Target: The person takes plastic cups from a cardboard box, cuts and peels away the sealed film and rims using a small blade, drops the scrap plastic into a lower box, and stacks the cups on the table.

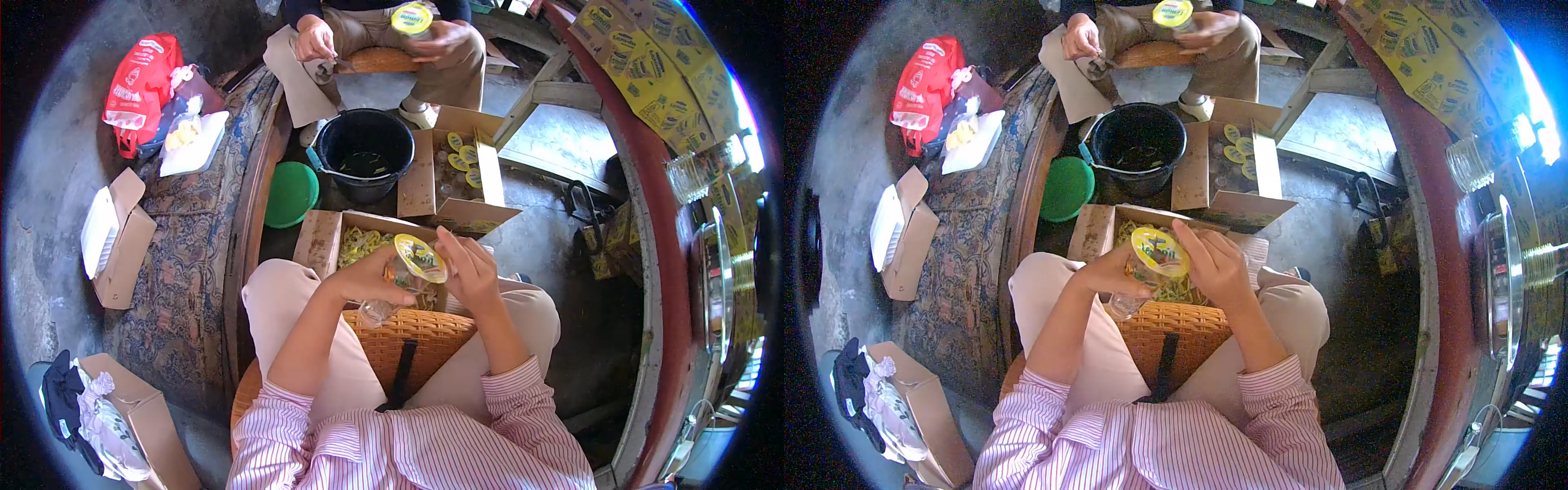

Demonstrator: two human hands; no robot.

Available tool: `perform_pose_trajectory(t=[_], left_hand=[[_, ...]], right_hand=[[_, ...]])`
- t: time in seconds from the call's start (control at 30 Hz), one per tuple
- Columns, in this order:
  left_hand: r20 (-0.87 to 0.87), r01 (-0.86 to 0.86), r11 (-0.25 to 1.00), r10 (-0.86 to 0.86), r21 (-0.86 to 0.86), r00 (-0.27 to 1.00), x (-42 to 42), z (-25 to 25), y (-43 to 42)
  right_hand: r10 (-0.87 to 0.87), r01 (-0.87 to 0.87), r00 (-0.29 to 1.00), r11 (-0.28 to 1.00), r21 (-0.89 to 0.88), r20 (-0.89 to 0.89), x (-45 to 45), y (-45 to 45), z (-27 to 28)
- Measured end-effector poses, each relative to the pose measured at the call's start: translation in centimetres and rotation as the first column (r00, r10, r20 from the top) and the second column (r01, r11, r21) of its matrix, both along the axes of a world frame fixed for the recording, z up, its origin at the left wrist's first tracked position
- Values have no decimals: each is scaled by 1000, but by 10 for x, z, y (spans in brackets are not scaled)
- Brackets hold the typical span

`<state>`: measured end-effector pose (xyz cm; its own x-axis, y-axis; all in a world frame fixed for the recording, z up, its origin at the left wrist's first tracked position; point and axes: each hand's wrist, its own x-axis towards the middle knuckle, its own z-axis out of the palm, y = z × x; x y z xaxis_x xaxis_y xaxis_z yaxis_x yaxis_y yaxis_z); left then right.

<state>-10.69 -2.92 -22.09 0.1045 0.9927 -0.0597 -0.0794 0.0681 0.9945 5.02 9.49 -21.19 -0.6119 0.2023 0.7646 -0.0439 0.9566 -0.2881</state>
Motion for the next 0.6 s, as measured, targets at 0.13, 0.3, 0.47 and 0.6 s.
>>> perform_pose_trajectory(t=[0.13, 0.3, 0.47, 0.6], left_hand=[[82, -134, 984, 125, 115, 989, 1, 0, 7], [-164, -258, 943, 294, 209, 942, 0, -13, 7], [-347, -279, 938, 337, 206, 875, 9, -10, 11], [-270, -276, 947, 313, 167, 911, 8, -11, 11]], right_hand=[[-56, 56, 998, 998, 13, 4, -1, 7, -3], [-92, 90, 994, 995, 38, 61, 0, 12, -8], [-96, 91, 990, 995, 49, 106, -1, 12, -12], [-87, 81, 991, 995, 56, 104, 0, 12, -14]])
